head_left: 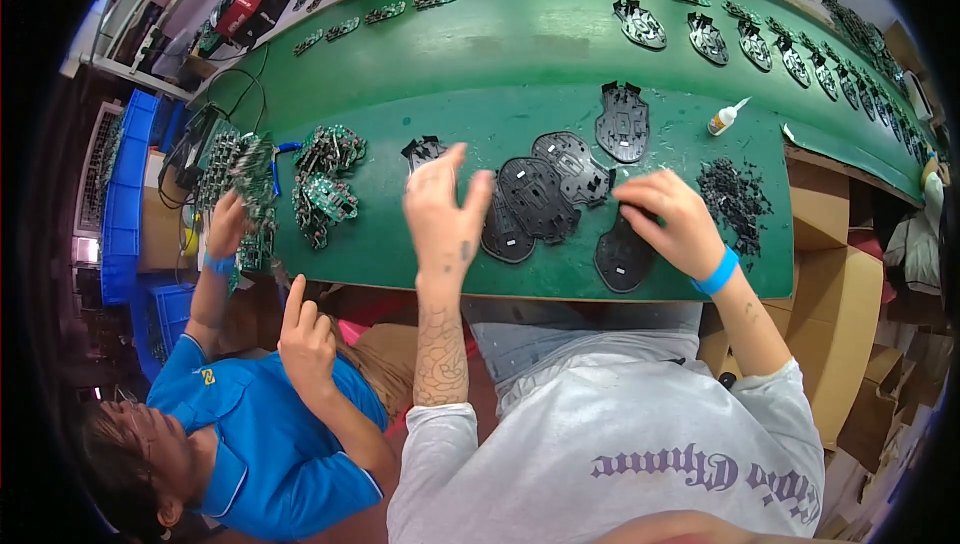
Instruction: The person assembles computer mouse base plates by applying small components and mouse pads to them, using an adhesive applicator to secure the parts.
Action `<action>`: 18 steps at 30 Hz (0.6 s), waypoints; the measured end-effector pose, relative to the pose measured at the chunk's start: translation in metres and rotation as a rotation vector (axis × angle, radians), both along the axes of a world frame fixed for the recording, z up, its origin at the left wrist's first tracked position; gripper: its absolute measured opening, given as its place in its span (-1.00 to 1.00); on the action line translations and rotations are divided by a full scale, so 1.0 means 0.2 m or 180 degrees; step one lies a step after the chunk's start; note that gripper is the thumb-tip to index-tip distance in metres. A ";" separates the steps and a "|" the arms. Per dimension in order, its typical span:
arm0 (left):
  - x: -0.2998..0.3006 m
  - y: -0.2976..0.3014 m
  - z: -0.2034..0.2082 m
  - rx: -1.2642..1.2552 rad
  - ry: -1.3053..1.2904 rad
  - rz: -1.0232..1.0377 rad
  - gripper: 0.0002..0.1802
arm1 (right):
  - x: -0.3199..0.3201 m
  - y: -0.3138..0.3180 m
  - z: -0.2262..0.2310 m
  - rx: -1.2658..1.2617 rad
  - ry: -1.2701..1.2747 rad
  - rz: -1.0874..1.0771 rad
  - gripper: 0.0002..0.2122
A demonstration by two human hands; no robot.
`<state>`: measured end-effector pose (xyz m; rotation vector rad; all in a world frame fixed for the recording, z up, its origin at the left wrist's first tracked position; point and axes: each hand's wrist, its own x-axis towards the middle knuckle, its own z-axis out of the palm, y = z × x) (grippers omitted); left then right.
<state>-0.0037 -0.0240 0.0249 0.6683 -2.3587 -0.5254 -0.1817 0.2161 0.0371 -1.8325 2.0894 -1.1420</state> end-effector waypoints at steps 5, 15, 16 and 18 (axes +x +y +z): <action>-0.12 0.09 -0.03 -0.0078 -0.0608 -0.0338 -0.45 | -0.03 -0.29 -0.08 0.0195 0.0701 -0.0451 -0.85; 0.07 0.36 0.03 0.2351 0.1460 0.0171 -0.58 | -0.39 -0.60 0.05 0.0186 0.0706 0.0609 -0.94; 0.07 0.41 -0.03 0.2456 0.1655 0.0035 -0.61 | -0.41 -0.66 0.05 0.0171 0.0689 0.0619 -0.94; 0.09 0.47 -0.13 0.3453 0.1469 -0.0155 -0.59 | -0.42 -0.76 0.04 0.0480 0.0802 0.1238 -0.92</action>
